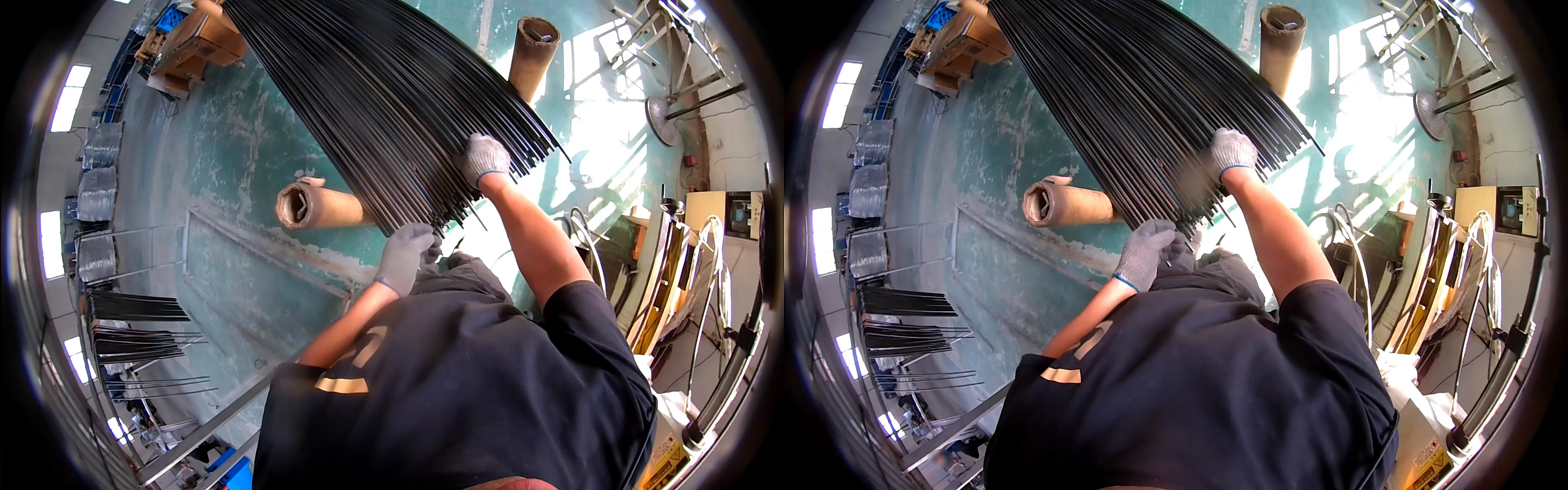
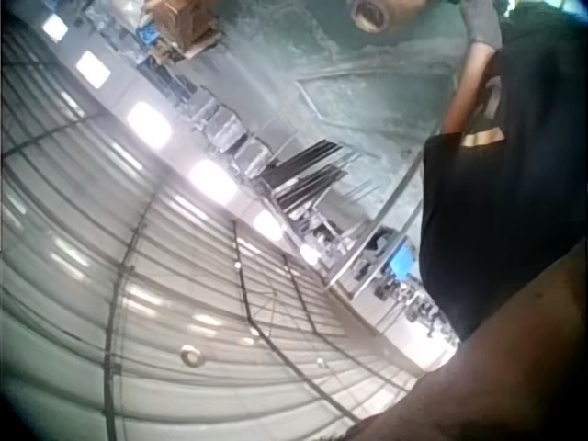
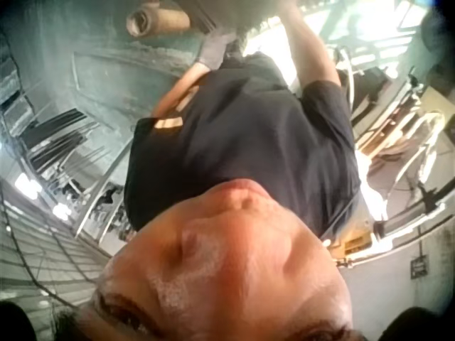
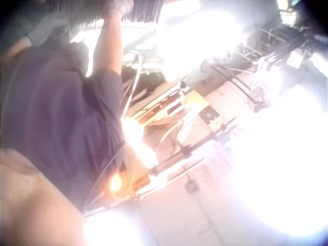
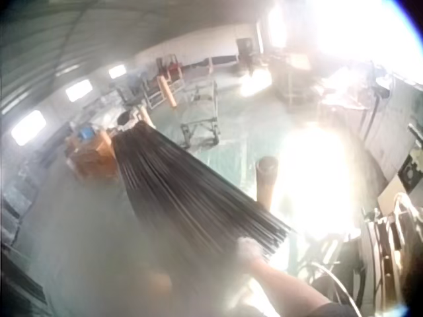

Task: The person repeatedly picks up bundles of long metal rods from a floor rack and feeds them into a bending machine. The rods are bent into U-shapes and then placed into a collection rack. The process is repeated continuously throughout the clip.

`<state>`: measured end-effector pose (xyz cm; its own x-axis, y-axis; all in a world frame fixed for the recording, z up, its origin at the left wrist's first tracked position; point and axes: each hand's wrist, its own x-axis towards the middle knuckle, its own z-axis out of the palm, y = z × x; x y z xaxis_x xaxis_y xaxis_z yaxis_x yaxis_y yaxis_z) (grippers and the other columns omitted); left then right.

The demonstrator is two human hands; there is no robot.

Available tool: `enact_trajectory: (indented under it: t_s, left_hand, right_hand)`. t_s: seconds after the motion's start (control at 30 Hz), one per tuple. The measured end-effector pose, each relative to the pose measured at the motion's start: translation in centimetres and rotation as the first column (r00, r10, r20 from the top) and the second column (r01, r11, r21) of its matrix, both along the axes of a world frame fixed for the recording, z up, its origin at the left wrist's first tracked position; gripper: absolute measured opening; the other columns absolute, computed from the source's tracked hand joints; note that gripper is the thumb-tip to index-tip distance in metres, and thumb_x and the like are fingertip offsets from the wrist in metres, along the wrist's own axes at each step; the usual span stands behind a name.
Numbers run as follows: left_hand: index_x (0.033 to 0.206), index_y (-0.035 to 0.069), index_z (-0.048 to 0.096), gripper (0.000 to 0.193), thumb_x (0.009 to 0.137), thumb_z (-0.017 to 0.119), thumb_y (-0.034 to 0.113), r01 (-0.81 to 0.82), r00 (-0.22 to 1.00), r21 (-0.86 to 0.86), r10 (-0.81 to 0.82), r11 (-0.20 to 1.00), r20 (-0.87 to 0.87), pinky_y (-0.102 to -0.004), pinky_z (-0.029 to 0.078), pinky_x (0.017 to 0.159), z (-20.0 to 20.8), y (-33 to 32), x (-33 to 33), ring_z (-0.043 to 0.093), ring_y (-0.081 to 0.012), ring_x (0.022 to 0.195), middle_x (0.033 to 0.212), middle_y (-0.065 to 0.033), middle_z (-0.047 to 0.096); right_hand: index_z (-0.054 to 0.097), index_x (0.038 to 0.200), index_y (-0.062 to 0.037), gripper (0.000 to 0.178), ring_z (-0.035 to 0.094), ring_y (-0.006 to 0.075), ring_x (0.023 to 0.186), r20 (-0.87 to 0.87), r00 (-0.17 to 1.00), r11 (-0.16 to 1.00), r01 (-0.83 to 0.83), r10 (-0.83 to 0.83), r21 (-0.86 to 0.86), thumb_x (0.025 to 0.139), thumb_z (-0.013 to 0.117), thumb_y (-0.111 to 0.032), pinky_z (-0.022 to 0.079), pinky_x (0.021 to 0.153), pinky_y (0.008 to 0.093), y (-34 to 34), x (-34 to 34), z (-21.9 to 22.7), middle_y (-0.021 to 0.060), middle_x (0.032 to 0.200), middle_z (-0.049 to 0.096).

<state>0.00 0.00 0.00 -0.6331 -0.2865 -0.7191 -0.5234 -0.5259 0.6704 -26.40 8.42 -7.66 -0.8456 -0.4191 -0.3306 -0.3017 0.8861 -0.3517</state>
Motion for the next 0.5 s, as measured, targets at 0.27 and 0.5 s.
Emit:
enact_trajectory:
  t_s: [0.27, 0.5]
  left_hand:
    - [0.115, 0.001, 0.057, 0.021, 0.095, 0.060, 0.010, 0.027, 0.993, -0.062, -0.034, 0.998, -0.111, -0.0336, 0.057, 0.075, 1.5, -2.8, -2.6, 0.068, -0.0199, 0.083, 0.097, -0.0108, 0.069]
    - [0.115, 0.001, 0.057, 0.022, 0.095, 0.061, 0.010, 0.064, 0.992, 0.058, -0.057, 0.996, -0.116, -0.0338, 0.057, 0.074, 0.3, -3.8, -1.0, 0.068, -0.0199, 0.082, 0.097, -0.0103, 0.069]
  right_hand:
    - [0.077, 0.102, -0.0009, 0.039, 0.072, 0.0390, 0.097, 0.143, 0.983, 0.989, -0.128, 0.116, 0.077, 0.079, 0.072, -0.032, 0.058, 0.087, 0.0453, 0.3, -1.0, 3.8, 0.0246, 0.101, 0.074]
    - [0.074, 0.101, 0.0002, 0.034, 0.073, 0.0345, 0.081, 0.080, 0.996, 0.999, -0.035, 0.037, -0.016, 0.080, 0.074, -0.026, 0.060, 0.077, 0.0429, 2.0, -0.8, 2.4, 0.0206, 0.087, 0.074]
